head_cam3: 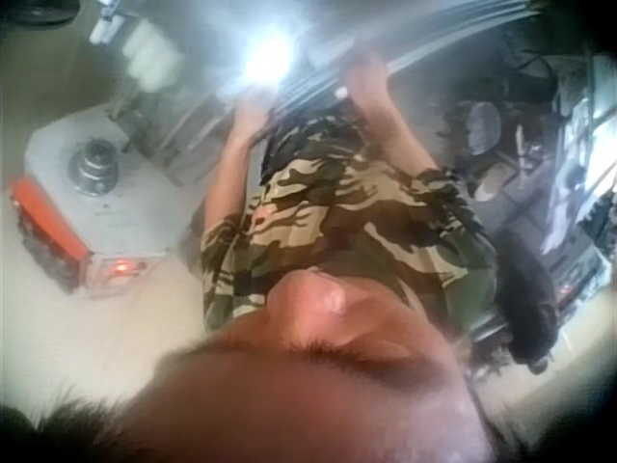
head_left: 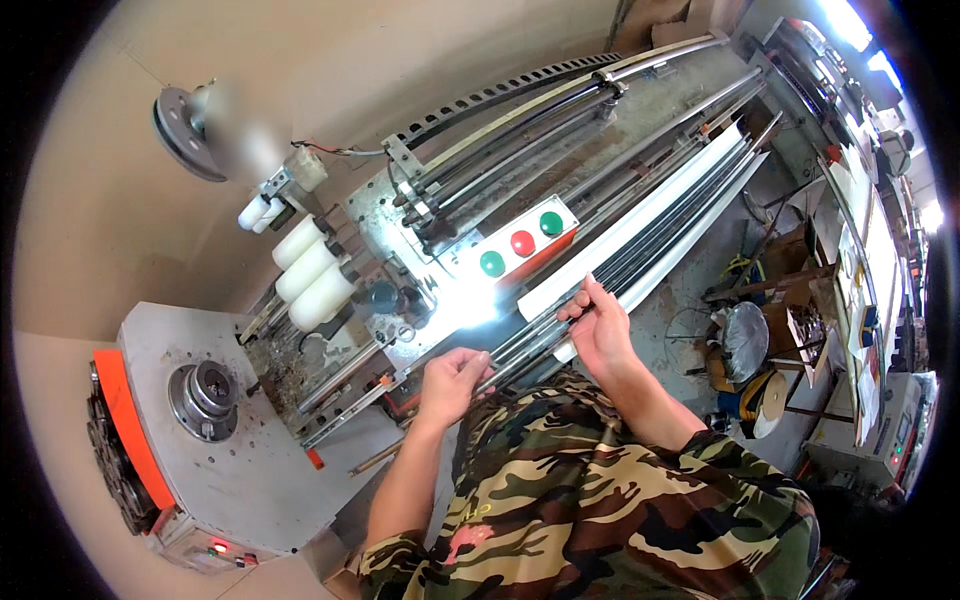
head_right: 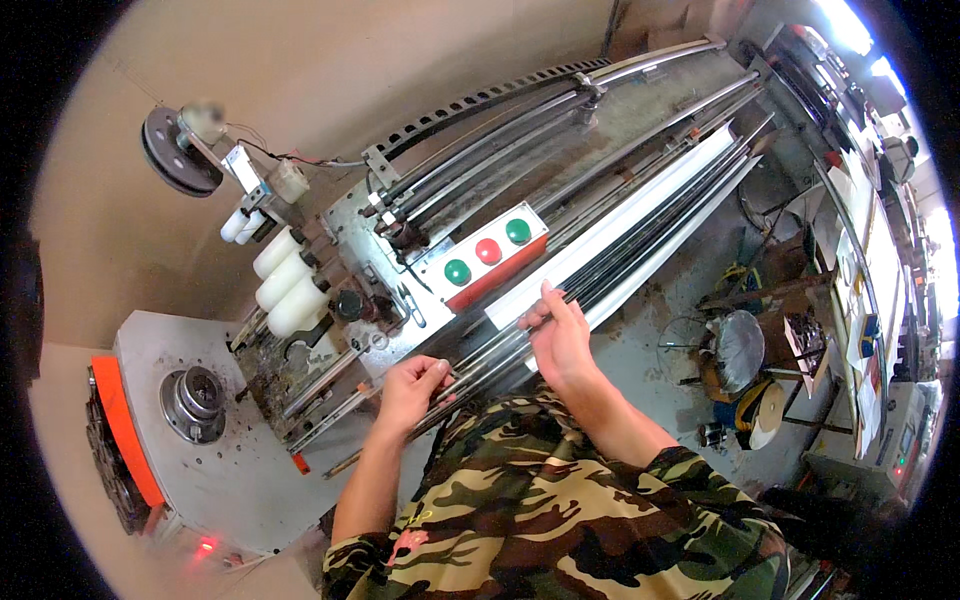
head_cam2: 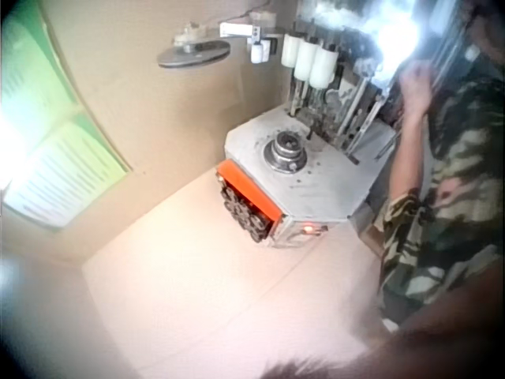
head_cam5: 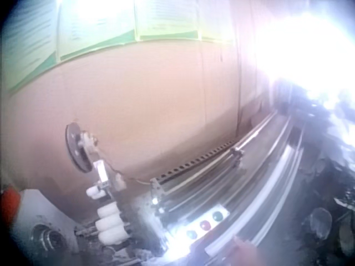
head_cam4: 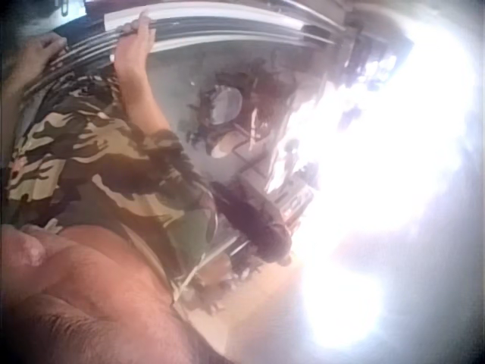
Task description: The person operates a metal processing machine in a workshop, repeatedly feeding long metal rods into rollers to process them. The person handles the rods by hand, guiding them through the machine and stacking the processed rods on a nearby table.
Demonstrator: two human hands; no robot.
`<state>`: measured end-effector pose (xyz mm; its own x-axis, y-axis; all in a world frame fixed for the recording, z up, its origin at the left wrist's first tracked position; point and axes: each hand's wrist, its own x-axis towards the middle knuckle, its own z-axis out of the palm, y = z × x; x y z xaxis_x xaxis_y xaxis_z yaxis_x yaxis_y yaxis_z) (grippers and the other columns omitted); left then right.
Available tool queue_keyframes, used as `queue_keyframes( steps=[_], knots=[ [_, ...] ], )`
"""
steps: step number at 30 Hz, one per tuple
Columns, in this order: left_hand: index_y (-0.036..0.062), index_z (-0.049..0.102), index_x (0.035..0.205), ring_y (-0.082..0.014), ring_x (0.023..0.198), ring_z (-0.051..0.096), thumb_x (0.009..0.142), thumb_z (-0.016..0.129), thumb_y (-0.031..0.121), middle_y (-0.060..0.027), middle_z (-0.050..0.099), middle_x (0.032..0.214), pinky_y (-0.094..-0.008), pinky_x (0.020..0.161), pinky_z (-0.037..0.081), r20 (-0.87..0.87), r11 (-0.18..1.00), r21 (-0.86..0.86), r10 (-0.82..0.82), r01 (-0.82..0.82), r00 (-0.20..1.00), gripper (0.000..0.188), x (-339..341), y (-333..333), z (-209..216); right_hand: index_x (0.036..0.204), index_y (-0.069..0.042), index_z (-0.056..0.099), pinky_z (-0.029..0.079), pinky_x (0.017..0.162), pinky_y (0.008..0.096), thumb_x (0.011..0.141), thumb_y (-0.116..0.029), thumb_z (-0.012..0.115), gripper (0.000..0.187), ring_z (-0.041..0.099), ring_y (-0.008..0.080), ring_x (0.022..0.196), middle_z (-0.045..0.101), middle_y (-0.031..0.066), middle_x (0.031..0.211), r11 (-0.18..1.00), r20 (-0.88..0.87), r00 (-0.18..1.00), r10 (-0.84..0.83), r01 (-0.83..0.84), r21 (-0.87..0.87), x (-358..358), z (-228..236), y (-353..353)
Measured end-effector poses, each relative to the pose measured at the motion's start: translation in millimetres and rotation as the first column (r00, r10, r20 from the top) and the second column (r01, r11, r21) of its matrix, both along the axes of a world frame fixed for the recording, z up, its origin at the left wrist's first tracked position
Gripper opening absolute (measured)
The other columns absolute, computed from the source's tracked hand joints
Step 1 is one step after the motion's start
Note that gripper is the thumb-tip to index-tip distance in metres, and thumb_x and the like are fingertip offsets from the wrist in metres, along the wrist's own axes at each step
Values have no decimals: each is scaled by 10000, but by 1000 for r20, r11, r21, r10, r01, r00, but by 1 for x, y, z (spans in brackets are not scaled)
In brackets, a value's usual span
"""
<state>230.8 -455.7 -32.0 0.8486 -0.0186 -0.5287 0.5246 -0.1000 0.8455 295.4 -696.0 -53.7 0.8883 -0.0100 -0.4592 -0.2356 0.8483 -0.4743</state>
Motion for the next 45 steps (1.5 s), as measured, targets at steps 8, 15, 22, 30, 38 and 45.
queue_keyframes(
  steps=[8, 15, 22, 30, 38, 45],
  knots=[
    [144, 606, 1305, -337, 877, 705, 814, 754, 524, -121, 727, 1049, -463, 716, 557, 31, 350, 901, -641, 256, 767, 638, -26, -18, 10, 748, -110, 497, 464, 693, 395, 1026, -255, 583, 326, 488, 206, 665, 488, 37, 702, 982, -129, 991, -32, 7, -187, 33, -54, -42],
    [68, 702, 1045, -406, 790, 675, 901, 671, 363, -187, 711, 859, -524, 710, 525, -256, 61, 947, -455, 316, 853, 329, -116, 51, 7, 928, -137, 438, 439, 524, 318, 880, -306, 806, 408, 490, 137, 560, 478, -19, 701, 997, -276, 958, -81, 82, -9, 54, -66, -45],
    [90, 727, 909, -449, 755, 658, 906, 656, 497, -212, 690, 794, -539, 672, 513, -30, 220, 956, -584, 193, 812, 412, -65, 60, -18, 972, -108, 446, 423, 531, 345, 861, -439, 795, 493, 470, 144, 561, 493, 0, 725, 993, -331, 938, -101, 76, -88, 91, -81, -55],
    [100, 707, 1135, -465, 884, 664, 981, 553, 512, -224, 707, 878, -569, 767, 501, -248, 164, 913, -506, 374, 826, 467, -31, 27, -15, 1468, 68, 380, 417, 1123, 425, 892, -441, 741, 850, 497, 340, 1346, 490, 263, 1430, 298, -274, 959, 76, -284, -911, 75, -71, -84],
    [-77, 543, 1318, -440, 1193, 587, 882, 648, 610, -306, 598, 1315, -481, 1005, 452, -299, 534, 638, -493, 556, 817, 820, 0, 30, -52, 1396, 10, 464, 562, 885, 358, 932, -187, 736, 573, 656, 220, 1039, 654, 123, 1172, 629, -63, 997, -44, -21, -777, 9, -47, -116],
    [15, 640, 1236, -243, 998, 687, 791, 803, 549, -113, 731, 1083, -395, 909, 519, -497, 495, 74, -734, 866, 462, 714, 63, 49, -61, 1246, 8, 542, 516, 666, 290, 938, -68, 648, 334, 621, 146, 760, 663, 75, 903, 653, -41, 990, -135, 58, -755, -29, -75, -136]
  ],
)
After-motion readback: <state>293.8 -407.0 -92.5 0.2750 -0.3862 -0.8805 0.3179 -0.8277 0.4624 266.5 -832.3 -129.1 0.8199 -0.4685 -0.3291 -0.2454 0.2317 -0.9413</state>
